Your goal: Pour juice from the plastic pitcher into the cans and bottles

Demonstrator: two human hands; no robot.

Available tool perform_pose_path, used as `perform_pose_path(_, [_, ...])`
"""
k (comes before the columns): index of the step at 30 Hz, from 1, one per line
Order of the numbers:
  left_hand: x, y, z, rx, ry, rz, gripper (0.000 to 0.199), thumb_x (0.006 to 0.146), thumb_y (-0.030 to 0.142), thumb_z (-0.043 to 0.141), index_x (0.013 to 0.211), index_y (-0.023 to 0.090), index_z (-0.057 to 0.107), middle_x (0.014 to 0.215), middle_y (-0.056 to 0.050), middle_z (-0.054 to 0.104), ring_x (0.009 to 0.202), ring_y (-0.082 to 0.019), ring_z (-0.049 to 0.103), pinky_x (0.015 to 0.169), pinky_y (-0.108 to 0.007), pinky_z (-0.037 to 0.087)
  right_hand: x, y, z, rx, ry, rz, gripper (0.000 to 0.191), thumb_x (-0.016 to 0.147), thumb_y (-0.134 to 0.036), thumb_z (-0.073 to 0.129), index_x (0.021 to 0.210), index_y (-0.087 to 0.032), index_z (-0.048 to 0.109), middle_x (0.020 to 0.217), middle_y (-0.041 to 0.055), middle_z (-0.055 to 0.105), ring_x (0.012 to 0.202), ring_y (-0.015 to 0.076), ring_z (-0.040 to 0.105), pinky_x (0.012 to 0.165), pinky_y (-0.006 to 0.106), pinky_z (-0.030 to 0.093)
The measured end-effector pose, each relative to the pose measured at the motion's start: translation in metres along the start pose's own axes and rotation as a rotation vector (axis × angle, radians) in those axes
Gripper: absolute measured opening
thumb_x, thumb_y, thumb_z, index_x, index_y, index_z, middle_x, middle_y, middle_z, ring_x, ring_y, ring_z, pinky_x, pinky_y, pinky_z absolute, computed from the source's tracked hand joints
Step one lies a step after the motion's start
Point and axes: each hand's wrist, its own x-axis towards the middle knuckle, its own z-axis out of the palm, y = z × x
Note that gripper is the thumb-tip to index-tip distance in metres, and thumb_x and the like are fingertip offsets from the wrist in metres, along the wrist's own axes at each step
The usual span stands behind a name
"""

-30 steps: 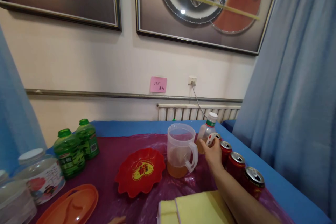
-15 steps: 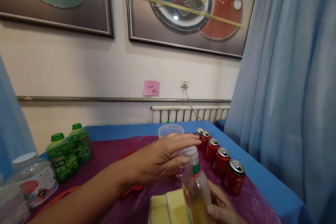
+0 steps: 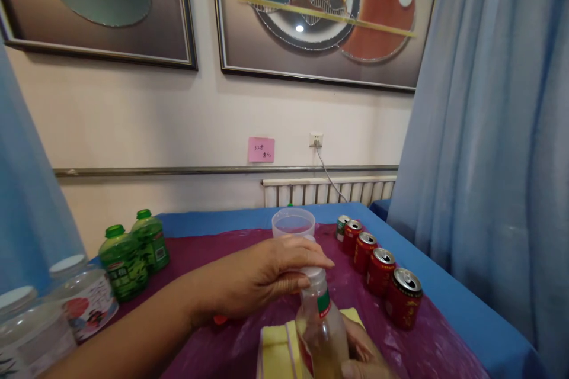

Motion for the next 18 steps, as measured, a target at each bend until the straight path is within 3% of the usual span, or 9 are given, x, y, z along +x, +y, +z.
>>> perform_pose_path(3, [0.002,0.003,0.001,0.066,-0.01,-0.047,0.033,0.101,0.029,0.045,0.131,0.031,0.06,0.118,-0.005,0.063,0.106,-0.021,0.058,0.098,-0.036,0.046,0.003,0.0,0.005,0.058,-0.011,-0.034,0.083,0.057,-0.073,0.075,0.125,-0.027,0.067,0.106,0.0073,0.071,0.089,0.0321,0.067,0.076,0.04,0.053])
perform_pose_path(6, [0.005,0.003,0.005,0.166,0.011,-0.172,0.025,0.097,0.04,0.054,0.115,0.025,0.064,0.109,-0.004,0.062,0.096,-0.02,0.057,0.086,-0.031,0.047,0.007,-0.008,0.015,0.098,-0.03,-0.043,0.083,0.057,-0.063,0.081,0.13,-0.026,0.064,0.107,0.0052,0.071,0.094,0.0291,0.066,0.084,0.038,0.051])
perform_pose_path(9, [0.007,0.004,0.01,0.277,0.1,-0.313,0.043,0.086,0.062,0.061,0.096,0.021,0.066,0.087,-0.002,0.062,0.075,-0.017,0.055,0.065,-0.026,0.042,0.013,-0.019,0.027,0.121,-0.068,-0.082,0.079,0.058,-0.058,0.085,0.129,-0.028,0.065,0.109,0.0034,0.071,0.104,0.0289,0.064,0.093,0.037,0.048])
perform_pose_path(11, [0.006,0.006,0.012,0.301,0.141,-0.348,0.051,0.084,0.07,0.058,0.092,0.02,0.067,0.078,-0.001,0.061,0.068,-0.017,0.053,0.061,-0.025,0.038,0.015,-0.022,0.031,0.135,-0.089,-0.096,0.076,0.06,-0.057,0.085,0.127,-0.029,0.065,0.109,0.0028,0.071,0.107,0.0294,0.063,0.095,0.038,0.047])
perform_pose_path(16, [-0.002,0.011,0.004,0.166,0.061,-0.299,0.026,0.094,0.043,0.053,0.102,0.022,0.068,0.081,0.001,0.064,0.069,-0.014,0.055,0.063,-0.023,0.039,0.009,-0.009,0.032,0.15,-0.009,-0.107,0.08,0.058,-0.059,0.085,0.129,-0.029,0.064,0.122,0.005,0.07,0.112,0.0335,0.063,0.093,0.04,0.049])
perform_pose_path(18, [-0.004,0.007,0.003,0.116,0.049,-0.317,0.021,0.094,0.034,0.051,0.092,0.02,0.067,0.077,0.002,0.062,0.067,-0.012,0.052,0.062,-0.022,0.038,0.006,-0.001,0.034,0.12,0.061,-0.078,0.083,0.057,-0.063,0.084,0.129,-0.027,0.064,0.121,0.0064,0.07,0.113,0.0344,0.063,0.094,0.041,0.049])
